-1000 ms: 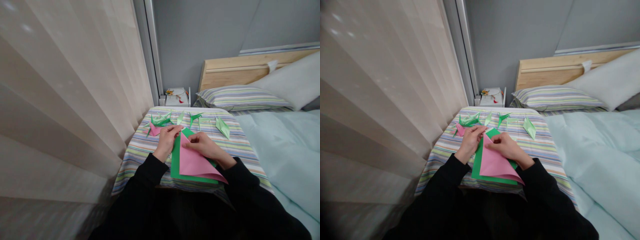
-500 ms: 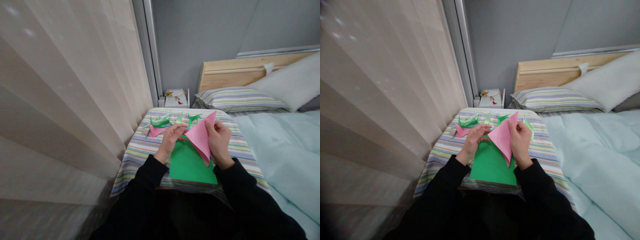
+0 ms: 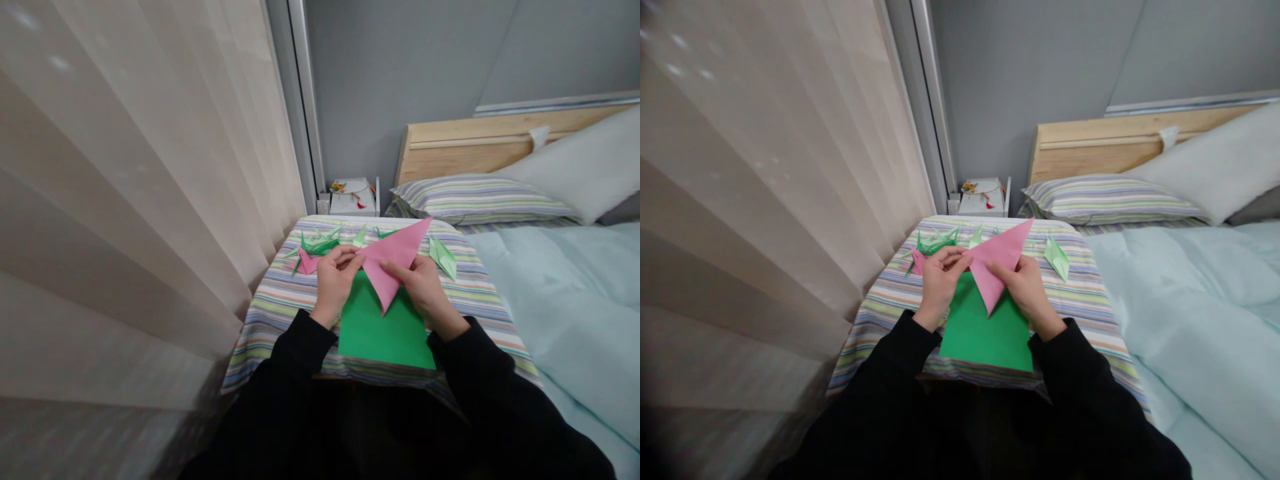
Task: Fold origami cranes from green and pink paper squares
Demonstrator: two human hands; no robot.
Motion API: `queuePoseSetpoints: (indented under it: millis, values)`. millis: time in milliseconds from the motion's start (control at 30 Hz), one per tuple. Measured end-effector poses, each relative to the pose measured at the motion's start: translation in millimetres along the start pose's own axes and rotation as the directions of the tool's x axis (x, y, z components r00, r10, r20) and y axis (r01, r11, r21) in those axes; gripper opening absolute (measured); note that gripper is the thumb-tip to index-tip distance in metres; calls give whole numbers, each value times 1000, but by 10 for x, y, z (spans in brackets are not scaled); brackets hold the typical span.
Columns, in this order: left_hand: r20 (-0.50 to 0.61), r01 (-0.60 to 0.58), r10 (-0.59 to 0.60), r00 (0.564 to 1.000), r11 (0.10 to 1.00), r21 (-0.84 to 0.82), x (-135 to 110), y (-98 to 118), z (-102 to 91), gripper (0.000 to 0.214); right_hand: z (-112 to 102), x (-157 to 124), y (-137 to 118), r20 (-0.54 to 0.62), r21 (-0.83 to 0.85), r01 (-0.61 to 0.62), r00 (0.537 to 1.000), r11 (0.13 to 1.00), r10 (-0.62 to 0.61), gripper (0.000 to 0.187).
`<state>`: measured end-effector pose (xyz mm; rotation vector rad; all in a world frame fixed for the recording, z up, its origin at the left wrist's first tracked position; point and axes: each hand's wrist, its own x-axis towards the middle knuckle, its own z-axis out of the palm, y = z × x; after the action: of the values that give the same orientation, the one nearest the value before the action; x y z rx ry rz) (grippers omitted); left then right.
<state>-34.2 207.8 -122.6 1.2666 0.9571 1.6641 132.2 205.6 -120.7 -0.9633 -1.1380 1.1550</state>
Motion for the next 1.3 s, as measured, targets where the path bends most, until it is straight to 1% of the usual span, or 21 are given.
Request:
queuePoseSetpoints:
  millis: [67,200,367,500,600,733,1000,1133,1300]
  values:
    - [-15,-16,16,1000,1000,-8,-8,3,1,21,6,-2,11,20,-26,-32,999,999,32,36]
    - [-15,-10,10,1000,1000,-11,-28,25,13,25,12,2,16,18,10,-74,997,997,74,38]
    - [-53,42,-44,998,998,-45,-44,71,21,23,7,-1,39,43,23,-88,995,996,87,38]
    - [-61,79,-82,995,995,-62,-42,76,11,21,-25,18,107,74,14,-72,995,997,71,36]
    - [-62,83,-87,994,994,-65,-42,76,7,20,-46,28,145,92,19,-70,993,997,68,37]
    - [-85,52,-54,995,998,-27,-41,75,5,18,-38,15,123,103,-7,-76,992,997,77,38]
    - [-158,-2,4,987,1000,10,-10,21,-23,23,-1,16,40,73,-92,-51,996,994,58,36]
    - [-141,4,-5,990,1000,-11,-8,24,-13,24,-7,16,35,70,-115,-49,996,992,58,37]
    - [-116,43,-48,992,998,-42,-4,18,-6,25,-15,21,41,66,-114,-40,997,993,47,37]
